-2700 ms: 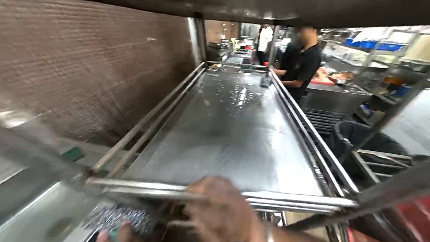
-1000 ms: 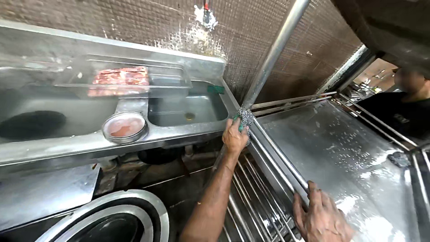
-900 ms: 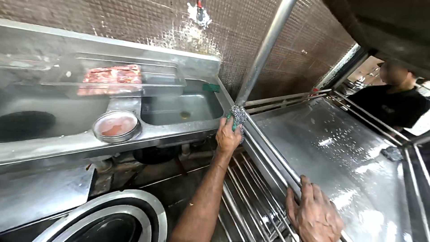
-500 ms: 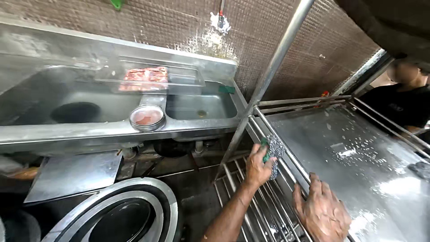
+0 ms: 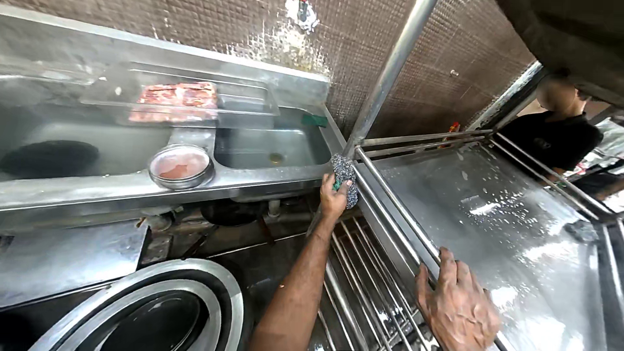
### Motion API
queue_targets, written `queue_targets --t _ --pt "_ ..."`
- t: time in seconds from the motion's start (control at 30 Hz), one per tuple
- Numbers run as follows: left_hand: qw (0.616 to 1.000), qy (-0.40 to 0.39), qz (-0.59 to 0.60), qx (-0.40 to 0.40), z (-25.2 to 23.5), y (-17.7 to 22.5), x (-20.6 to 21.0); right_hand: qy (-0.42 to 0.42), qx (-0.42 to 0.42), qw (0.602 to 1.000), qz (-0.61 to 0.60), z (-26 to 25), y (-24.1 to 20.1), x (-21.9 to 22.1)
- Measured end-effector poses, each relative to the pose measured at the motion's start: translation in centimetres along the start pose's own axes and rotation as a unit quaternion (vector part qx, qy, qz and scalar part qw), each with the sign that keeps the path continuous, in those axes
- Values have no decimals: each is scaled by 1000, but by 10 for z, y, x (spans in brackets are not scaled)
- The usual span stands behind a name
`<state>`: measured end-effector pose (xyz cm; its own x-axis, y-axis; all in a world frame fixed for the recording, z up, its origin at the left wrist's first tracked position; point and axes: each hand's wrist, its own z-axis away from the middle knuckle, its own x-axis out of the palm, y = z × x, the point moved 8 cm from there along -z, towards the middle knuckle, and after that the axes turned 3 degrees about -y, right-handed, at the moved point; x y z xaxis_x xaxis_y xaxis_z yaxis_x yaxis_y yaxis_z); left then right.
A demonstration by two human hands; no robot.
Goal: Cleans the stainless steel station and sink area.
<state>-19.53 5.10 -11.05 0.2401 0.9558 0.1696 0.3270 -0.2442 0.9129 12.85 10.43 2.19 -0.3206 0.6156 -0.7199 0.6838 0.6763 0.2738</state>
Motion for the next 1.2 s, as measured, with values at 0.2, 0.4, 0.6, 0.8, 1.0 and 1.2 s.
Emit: queue_targets --t 0.2,0.4,0.6,0.8,1.0,1.2 --pt "999 47 -1 7 13 -1 6 8 6 1000 8 -1 -1 1" --pt "995 -94 -15 -19 138 19 35 -74 11 996 -42 -1 7 3" --pt "995 -35 -87 -37 90 14 24 -102 -19 993 -50 -4 4 7" --pt "992 58 -112 -2 7 -10 5 -71 8 997 -26 -6 3 8" --pt "995 -75 -54 -23 127 23 32 -90 4 995 -35 -6 1 10" --pt "994 -29 -102 -39 69 15 18 -82 -13 996 -36 -2 2 8"
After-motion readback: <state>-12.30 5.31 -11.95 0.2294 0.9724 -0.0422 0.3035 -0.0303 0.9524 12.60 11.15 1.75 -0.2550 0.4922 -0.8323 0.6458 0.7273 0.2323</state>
